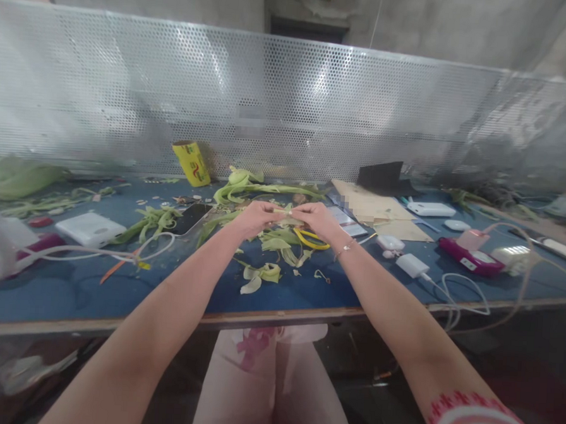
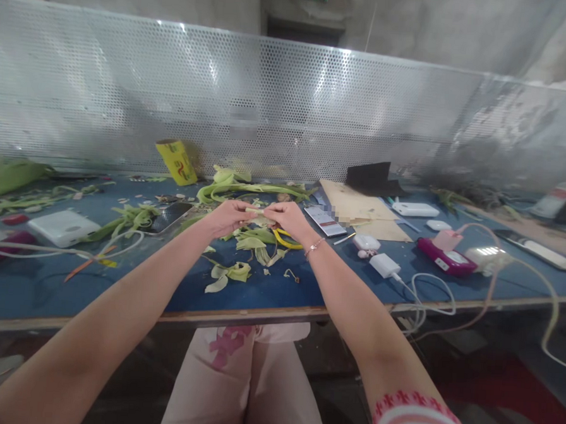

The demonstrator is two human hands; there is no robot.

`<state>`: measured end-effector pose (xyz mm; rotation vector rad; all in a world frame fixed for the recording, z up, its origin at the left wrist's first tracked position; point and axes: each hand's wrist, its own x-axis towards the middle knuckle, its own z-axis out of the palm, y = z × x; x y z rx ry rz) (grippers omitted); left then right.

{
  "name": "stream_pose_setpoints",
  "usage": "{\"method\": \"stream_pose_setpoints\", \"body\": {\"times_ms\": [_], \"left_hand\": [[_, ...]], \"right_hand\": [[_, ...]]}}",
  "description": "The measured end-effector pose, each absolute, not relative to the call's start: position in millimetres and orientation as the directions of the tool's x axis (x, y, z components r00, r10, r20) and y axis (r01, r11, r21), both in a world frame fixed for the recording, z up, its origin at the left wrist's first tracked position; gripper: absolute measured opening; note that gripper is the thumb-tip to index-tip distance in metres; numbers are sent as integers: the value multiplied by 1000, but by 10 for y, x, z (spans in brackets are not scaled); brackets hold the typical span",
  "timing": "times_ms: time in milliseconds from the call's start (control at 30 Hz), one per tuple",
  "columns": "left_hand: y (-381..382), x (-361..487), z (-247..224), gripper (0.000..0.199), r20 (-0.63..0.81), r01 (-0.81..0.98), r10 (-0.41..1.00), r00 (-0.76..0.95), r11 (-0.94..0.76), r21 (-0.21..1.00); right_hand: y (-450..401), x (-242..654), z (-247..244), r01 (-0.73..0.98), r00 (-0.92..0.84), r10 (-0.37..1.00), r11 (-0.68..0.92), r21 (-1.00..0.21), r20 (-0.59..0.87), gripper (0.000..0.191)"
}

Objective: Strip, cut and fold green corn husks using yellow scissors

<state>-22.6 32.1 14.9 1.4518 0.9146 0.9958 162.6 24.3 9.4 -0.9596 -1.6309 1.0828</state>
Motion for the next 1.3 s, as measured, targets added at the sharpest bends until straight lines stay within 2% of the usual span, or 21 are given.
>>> {"method": "stream_pose_setpoints", "body": {"times_ms": [200,333,433,600,767,933,1100,1300], "left_hand": [[293,-227,177,34,49,2,928,370,-54,999],[270,-192,174,31,51,-18,938,344,-47,999],[268,-178,164,31,49,-17,950,309,-45,999],[255,-176,197,25,8,0,959,285,-9,1000],[209,-142,255,23,9,-59,981,194,3,998],[216,-127,227,22,56,-65,988,145,-47,997],[187,-129,234,24,92,-39,979,184,-86,996],[156,-95,256,24,-55,-8,966,251,59,998]], "right_hand": [[147,1705,191,280,-435,862,406,-870,262,21],[166,1731,155,318,-456,839,466,-826,297,23],[195,1736,126,329,-433,853,449,-831,290,24],[218,1716,114,255,-389,877,395,-883,280,25],[238,1663,95,35,-347,913,240,-970,214,20],[270,1638,70,-117,-309,938,128,-985,159,12],[317,1650,39,-100,-295,942,134,-986,158,18],[291,1659,57,-7,-310,927,220,-975,212,17]]}}
